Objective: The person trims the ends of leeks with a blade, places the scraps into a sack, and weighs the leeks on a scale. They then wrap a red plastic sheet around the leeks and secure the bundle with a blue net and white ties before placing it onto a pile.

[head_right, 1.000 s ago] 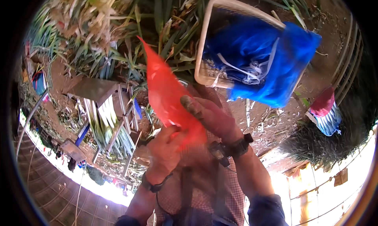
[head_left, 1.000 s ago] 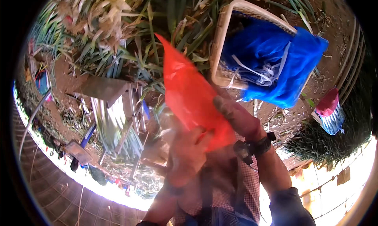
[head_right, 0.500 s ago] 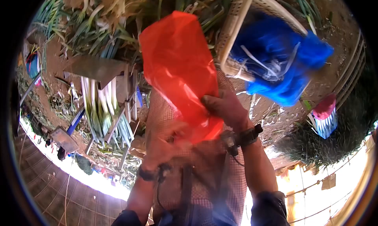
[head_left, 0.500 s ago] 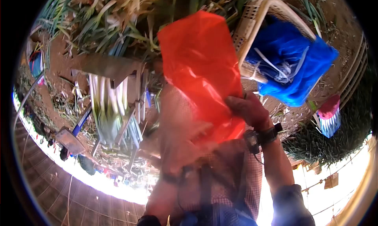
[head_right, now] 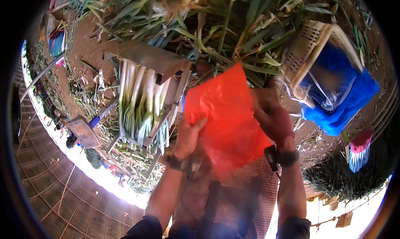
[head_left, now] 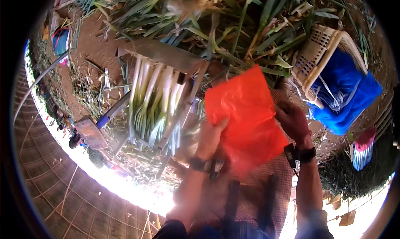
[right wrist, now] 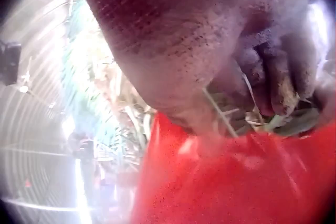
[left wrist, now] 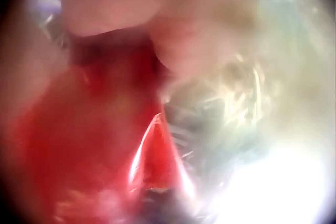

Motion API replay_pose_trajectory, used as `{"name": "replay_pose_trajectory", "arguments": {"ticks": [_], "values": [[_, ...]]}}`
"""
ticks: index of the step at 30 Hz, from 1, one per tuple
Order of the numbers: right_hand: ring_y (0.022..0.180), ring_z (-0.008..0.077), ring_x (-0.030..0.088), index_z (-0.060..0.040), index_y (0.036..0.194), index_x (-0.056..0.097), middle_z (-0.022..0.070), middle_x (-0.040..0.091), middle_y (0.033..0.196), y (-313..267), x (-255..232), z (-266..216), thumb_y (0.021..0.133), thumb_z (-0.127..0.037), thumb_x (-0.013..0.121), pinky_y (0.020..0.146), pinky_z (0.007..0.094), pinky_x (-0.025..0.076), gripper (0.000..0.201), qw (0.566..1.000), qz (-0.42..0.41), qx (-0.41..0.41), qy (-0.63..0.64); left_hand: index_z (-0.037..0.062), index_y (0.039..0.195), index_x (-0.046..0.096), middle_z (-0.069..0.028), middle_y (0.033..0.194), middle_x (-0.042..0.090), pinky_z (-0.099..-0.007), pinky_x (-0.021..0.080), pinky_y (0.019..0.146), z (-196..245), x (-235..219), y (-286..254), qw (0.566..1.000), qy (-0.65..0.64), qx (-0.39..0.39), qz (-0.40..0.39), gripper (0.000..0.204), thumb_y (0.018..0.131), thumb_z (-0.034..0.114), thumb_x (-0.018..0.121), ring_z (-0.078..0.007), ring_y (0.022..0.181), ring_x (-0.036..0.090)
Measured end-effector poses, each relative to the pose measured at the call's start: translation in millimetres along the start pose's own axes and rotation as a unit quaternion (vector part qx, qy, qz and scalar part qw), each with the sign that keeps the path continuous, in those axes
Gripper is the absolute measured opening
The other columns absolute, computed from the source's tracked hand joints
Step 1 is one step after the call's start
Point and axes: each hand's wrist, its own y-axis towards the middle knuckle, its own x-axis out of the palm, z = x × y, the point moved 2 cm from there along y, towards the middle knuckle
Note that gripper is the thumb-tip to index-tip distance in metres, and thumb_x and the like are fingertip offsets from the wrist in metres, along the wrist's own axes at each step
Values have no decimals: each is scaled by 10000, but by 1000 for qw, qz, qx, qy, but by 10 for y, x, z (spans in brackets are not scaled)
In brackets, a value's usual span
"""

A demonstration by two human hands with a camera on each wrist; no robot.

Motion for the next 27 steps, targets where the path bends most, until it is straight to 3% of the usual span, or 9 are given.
{"name": "replay_pose_trajectory", "arguments": {"ticks": [5,9,11,13,18,20,21,22,27], "values": [[948,359,704,-41,1098,690,147,735,925,545,935,-1576,890,-399,708,836,457,566,414,955,-11,-276,-108,-24,1060,724,-80,825,733,-311,522,660,-432,-663,-283,993,109,34,41,290,904,220,710,-111,761,666],[929,377,703,-56,1023,728,155,732,920,1144,1697,-2307,910,-366,651,832,475,558,339,905,-58,-265,-328,-5,972,746,-58,743,720,-291,518,638,-149,-1101,-459,972,212,81,65,156,914,129,690,-108,693,661],[864,391,707,-59,903,745,144,719,810,1284,1918,-2376,910,-285,618,784,470,557,259,875,-93,-235,-413,-1,969,746,-58,750,721,-286,517,641,165,-1336,-544,969,203,123,63,134,916,107,686,-103,697,664],[864,389,708,-57,895,744,156,716,808,1320,2019,-2419,900,-267,618,773,471,560,245,854,-105,-231,-454,-6,972,743,-51,735,706,-274,513,636,342,-1582,-528,980,183,30,78,137,921,107,686,-76,693,647],[825,385,703,-46,859,727,191,699,805,1387,2083,-2461,882,-227,618,735,480,558,213,798,-143,-269,-521,-3,975,735,-39,710,692,-286,495,592,136,-2032,-169,977,176,48,109,141,924,121,689,-74,663,628],[777,398,683,-35,812,700,188,680,774,1416,2005,-2425,881,-229,621,700,497,543,220,802,-101,-318,-496,6,969,737,-76,695,697,-318,483,567,-218,-2117,120,968,220,70,101,172,919,168,706,-124,625,654],[777,398,683,-35,812,700,188,680,774,1436,1982,-2436,881,-229,621,700,497,543,220,799,-100,-320,-500,40,969,738,-123,698,689,-367,481,556,-488,-2157,232,895,371,219,116,199,899,227,732,-214,596,665],[768,386,698,-42,818,721,188,696,798,1436,1952,-2449,841,-192,624,697,489,555,180,802,-71,-316,-501,73,968,735,-154,716,678,-411,492,568,-507,-2102,256,888,373,216,160,202,882,255,746,-315,625,667],[741,374,699,-57,791,721,177,703,796,1462,1799,-2355,814,-182,624,689,477,559,159,811,-24,-311,-495,75,893,699,-162,759,670,-469,490,583,-387,-1935,270,881,361,249,179,137,864,206,727,-382,677,661]]}}
